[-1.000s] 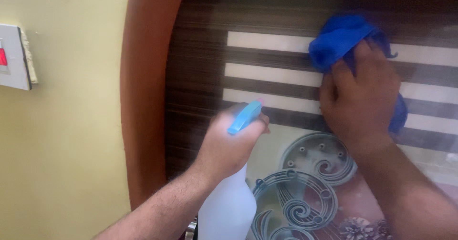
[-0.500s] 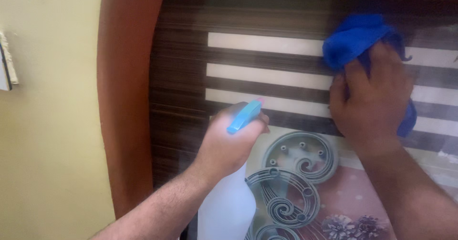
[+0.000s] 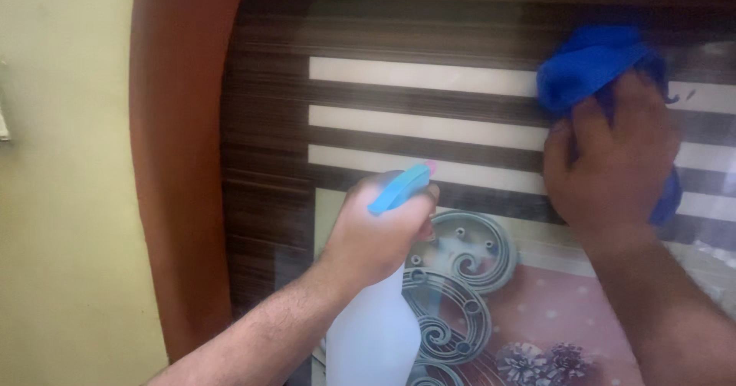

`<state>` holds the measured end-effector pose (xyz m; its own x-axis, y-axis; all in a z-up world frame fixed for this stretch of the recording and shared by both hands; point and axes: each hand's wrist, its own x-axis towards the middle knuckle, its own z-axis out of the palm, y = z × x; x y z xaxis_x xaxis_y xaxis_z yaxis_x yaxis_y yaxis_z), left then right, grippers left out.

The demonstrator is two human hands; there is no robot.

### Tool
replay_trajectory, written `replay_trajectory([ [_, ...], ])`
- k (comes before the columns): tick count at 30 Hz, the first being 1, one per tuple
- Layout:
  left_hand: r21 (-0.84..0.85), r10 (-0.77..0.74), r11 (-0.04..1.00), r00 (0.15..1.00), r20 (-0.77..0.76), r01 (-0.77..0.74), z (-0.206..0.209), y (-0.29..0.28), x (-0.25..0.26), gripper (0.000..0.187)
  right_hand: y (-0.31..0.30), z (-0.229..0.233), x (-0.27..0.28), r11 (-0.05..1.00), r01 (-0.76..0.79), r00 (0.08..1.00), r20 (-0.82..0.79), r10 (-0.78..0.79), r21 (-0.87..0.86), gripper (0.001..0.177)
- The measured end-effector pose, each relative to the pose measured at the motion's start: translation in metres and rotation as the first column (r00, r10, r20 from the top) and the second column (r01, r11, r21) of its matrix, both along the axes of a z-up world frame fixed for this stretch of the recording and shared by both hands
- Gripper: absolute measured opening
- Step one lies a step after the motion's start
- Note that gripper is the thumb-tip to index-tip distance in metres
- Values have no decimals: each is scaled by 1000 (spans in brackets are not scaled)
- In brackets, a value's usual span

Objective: The person sprays a glass surface with a spray bottle and wipes it with a blue cloth. The person repeatedly sprays and wipes different sections of the glass door, moving from the center to the edges and top.

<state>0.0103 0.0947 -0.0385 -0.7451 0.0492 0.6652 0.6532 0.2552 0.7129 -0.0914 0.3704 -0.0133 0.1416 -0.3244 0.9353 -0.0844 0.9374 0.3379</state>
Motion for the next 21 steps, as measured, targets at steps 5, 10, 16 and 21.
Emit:
replay_trajectory([
  [5,-21,-7,1000,1000,10,7,2,12,-1,31,24,1,-5,995,104,995,-7,-104,-5,39],
  [10,98,-74,992,997,-9,74,0,26,-4,23,40,-1,-10,999,16,1000,17,-15,-50,41],
  [16,40,-77,996,994,77,74,3,32,-5,26,53,-1,-8,997,63,998,7,-63,-51,43],
  [21,6,-52,999,996,71,52,0,35,-5,30,60,-3,-10,997,64,998,-5,-64,-50,46],
])
